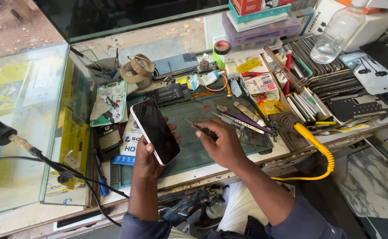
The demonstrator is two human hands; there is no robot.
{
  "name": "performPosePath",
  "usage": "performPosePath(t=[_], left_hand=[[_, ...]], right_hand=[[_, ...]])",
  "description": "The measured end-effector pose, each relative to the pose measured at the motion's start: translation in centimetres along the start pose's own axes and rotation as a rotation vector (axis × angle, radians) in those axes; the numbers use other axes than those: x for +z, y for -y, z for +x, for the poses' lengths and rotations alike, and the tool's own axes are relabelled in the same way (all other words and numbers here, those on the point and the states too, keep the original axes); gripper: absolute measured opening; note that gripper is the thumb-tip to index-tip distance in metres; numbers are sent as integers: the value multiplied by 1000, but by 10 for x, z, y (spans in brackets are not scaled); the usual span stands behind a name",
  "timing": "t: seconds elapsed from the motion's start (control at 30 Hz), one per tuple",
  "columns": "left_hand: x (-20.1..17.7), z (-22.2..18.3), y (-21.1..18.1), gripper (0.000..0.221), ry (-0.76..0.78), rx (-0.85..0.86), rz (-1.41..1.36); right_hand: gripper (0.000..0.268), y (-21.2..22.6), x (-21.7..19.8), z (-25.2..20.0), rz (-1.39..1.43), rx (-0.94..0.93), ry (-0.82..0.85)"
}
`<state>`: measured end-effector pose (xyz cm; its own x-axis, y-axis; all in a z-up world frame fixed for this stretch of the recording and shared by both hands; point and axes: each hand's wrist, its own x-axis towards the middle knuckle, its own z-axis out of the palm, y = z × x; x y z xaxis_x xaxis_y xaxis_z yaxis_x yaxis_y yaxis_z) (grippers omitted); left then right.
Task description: The person uses a metal prying tool to carefully separate the back cover of a white smartphone. They work along the edges of the device, inserting the tool into the seam to release the adhesive or clips holding the cover in place. The person periodically lifts the cover slightly to check the separation progress.
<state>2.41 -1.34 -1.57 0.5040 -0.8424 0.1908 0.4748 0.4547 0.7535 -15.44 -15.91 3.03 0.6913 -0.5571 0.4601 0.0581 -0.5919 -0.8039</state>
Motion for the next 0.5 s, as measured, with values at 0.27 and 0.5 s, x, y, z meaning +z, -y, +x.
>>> performPosePath(t=[0.27,0.5], left_hand=[[0,0,0,108,3,27,-41],[5,-2,-3,114,39,1,-86]], right_hand=[[20,-13,-1,-13,-61,73,16],[20,-22,-6,-16,-45,83,-9]])
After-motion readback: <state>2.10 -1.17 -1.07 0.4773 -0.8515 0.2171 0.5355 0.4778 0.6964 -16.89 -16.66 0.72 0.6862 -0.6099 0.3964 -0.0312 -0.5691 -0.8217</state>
